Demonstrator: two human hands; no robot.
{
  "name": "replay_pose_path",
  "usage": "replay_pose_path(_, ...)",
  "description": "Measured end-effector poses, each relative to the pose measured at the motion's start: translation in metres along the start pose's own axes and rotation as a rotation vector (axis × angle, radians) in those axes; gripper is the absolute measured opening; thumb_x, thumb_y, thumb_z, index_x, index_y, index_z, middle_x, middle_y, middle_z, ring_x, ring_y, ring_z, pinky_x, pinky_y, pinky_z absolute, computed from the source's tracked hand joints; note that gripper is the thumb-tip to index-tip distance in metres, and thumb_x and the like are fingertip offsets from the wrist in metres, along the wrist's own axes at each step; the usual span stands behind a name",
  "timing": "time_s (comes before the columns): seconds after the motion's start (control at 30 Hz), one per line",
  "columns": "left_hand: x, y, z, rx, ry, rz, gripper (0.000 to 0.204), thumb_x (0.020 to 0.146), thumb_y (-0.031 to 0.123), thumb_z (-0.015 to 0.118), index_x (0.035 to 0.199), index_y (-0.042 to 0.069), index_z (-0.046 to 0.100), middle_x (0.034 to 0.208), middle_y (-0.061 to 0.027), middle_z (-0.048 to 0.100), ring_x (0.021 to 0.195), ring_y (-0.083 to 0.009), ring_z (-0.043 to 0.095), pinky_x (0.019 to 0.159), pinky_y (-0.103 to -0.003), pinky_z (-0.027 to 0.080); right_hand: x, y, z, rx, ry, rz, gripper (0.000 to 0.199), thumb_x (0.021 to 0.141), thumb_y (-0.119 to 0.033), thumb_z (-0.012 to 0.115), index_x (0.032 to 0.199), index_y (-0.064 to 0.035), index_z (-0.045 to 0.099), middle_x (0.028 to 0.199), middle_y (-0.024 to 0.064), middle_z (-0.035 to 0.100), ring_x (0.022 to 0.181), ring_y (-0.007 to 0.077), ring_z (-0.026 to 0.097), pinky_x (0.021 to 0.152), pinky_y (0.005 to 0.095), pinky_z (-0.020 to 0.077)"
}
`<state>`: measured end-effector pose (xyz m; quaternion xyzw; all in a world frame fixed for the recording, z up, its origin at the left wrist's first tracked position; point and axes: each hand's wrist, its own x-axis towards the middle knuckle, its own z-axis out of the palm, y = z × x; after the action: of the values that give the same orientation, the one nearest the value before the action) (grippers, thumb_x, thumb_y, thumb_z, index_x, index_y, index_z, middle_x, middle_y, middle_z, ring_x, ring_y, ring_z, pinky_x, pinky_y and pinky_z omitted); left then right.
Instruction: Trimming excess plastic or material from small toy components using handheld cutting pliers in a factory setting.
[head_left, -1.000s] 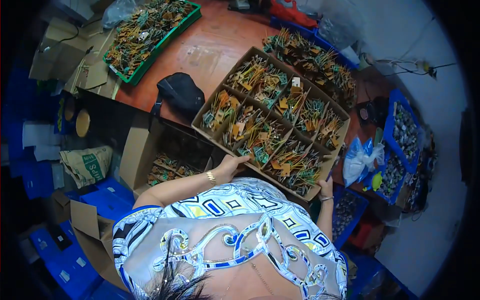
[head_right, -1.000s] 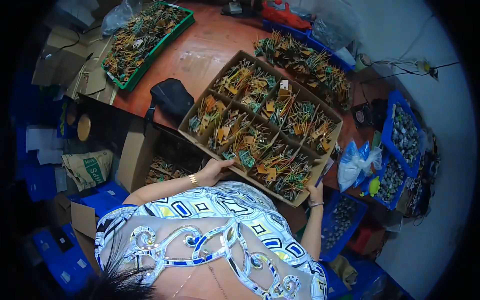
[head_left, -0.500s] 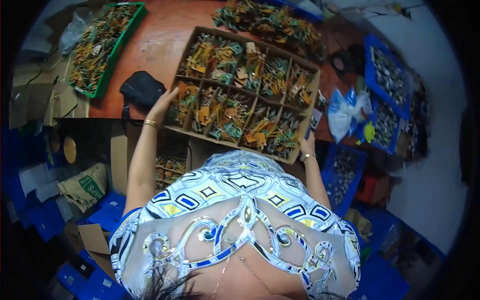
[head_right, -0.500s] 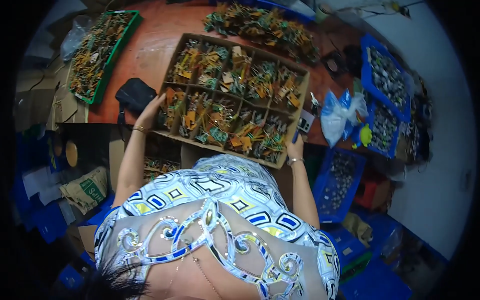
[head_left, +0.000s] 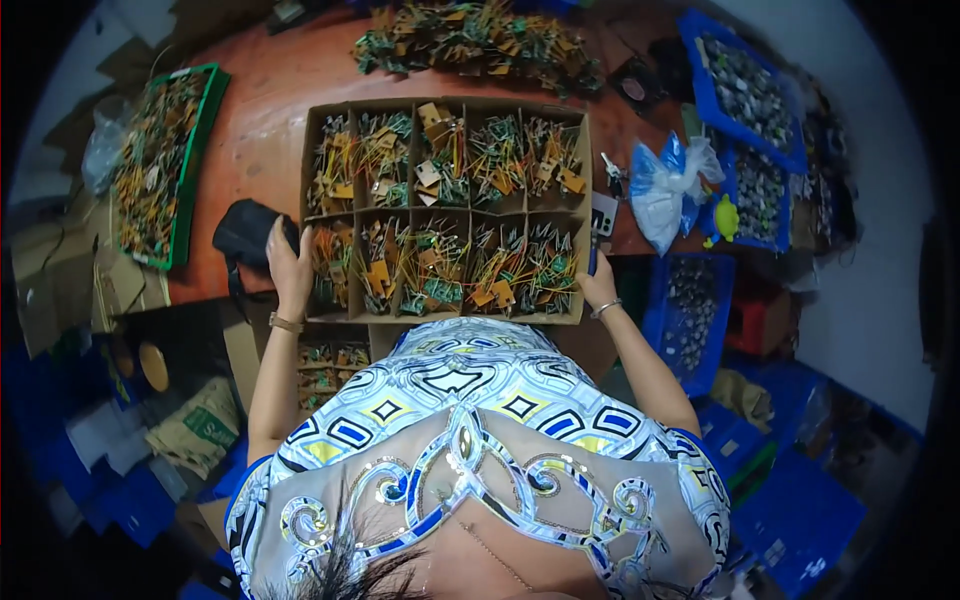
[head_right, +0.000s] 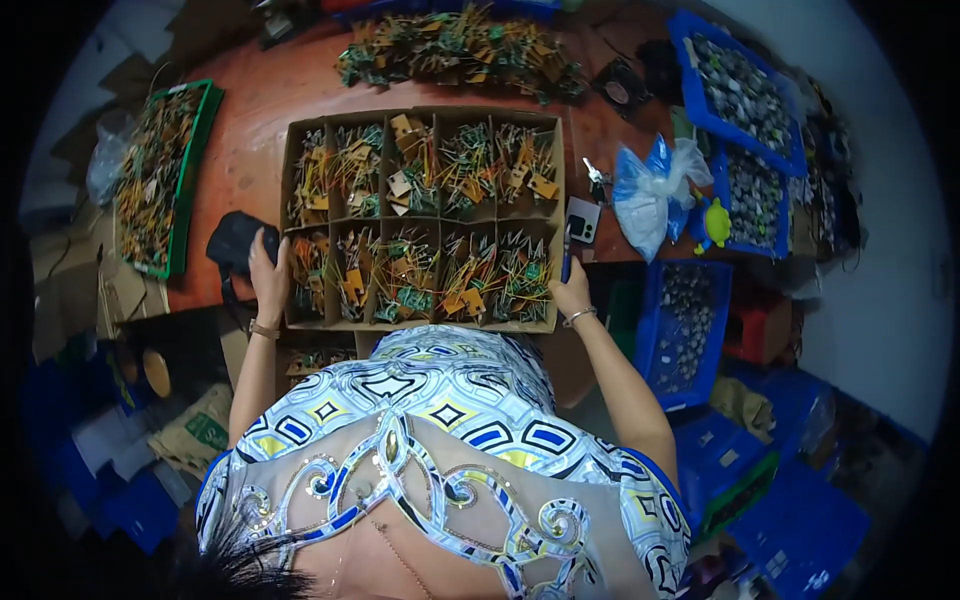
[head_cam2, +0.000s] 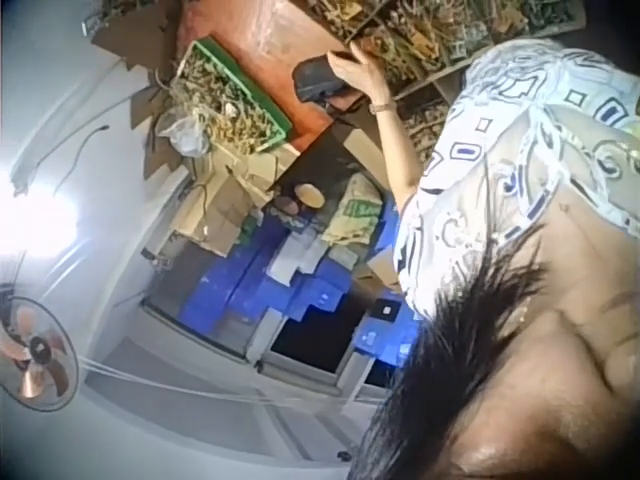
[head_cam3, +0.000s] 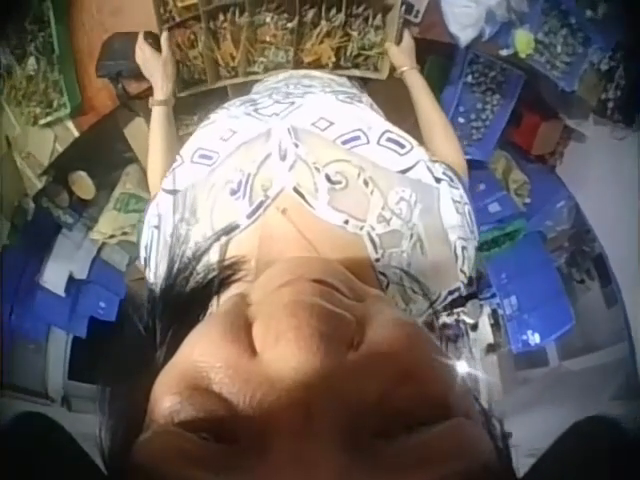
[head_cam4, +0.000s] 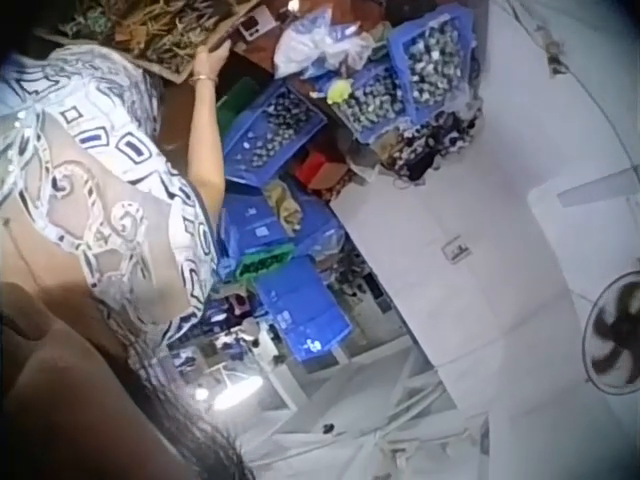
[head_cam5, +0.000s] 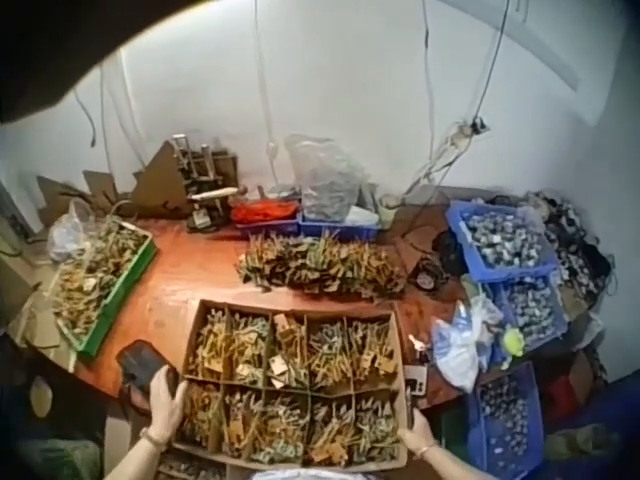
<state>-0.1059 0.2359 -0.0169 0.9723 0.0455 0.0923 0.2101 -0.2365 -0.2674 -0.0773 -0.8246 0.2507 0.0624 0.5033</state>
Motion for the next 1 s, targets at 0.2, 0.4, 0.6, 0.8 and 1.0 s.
replay_pose_path(0.2,0.056,0.211,0.057,-0.602,-0.284,0.754,0.032,0.085,0.007,0.062,0.116,0.001,0.056,0.113,-0.0191,0.06,0.105,-0.0339,0.059,0.09,-0.041,0.047,-0.004,-0.001,0.0,-0.167,0.015,-0.002,0.049,0.068,0.001,0.057,0.117,0.0011,0.052,0.089,0.0132,0.061,0.077,0.0229,0.06,0.072,0.0327,0.0477)
replay_pose_path(0.4,0.119,0.332,0.197,-0.126,-0.516,0.962,0.021,0.087,0.008,0.047,0.104,-0.001,0.054,0.101,-0.0207,0.06,0.092,-0.0352,0.062,0.078,-0.048,0.051,-0.002,-0.013,0.01,-0.173,0.109,0.095,0.053,0.069,-0.003,0.06,0.121,0.0021,0.05,0.092,0.0202,0.062,0.082,0.0314,0.061,0.076,0.0356,0.0482)
replay_pose_path(0.6,0.111,0.353,0.218,0.042,-0.648,0.99,0.043,0.086,0.019,0.056,0.127,0.007,0.048,0.119,-0.0228,0.055,0.1,-0.0386,0.06,0.082,-0.047,0.051,-0.004,-0.025,0.006,-0.16,0.142,0.19,0.06,0.068,-0.006,0.065,0.125,0.0037,0.047,0.097,0.026,0.062,0.089,0.0375,0.062,0.078,0.0379,0.0485)
replay_pose_path(0.8,0.115,0.359,0.227,-0.019,-1.085,0.867,0.074,0.067,0.031,0.076,0.131,0.008,0.046,0.128,-0.0222,0.049,0.12,-0.0372,0.046,0.101,-0.043,0.038,0.002,-0.015,0.011,-0.156,0.159,0.128,0.048,0.069,-0.007,0.065,0.113,0.0036,0.049,0.087,0.024,0.062,0.08,0.038,0.062,0.071,0.0401,0.0485)
replay_pose_path(1.0,0.102,0.352,0.187,-0.536,-1.36,0.457,0.083,0.075,0.051,0.074,0.135,0.002,0.045,0.134,-0.0216,0.05,0.127,-0.0301,0.044,0.104,-0.035,0.036,-0.014,-0.017,-0.004,-0.028,0.237,0.053,0.041,0.07,-0.014,0.071,0.104,0.002,0.055,0.078,0.0161,0.059,0.068,0.0276,0.057,0.067,0.0349,0.0478)
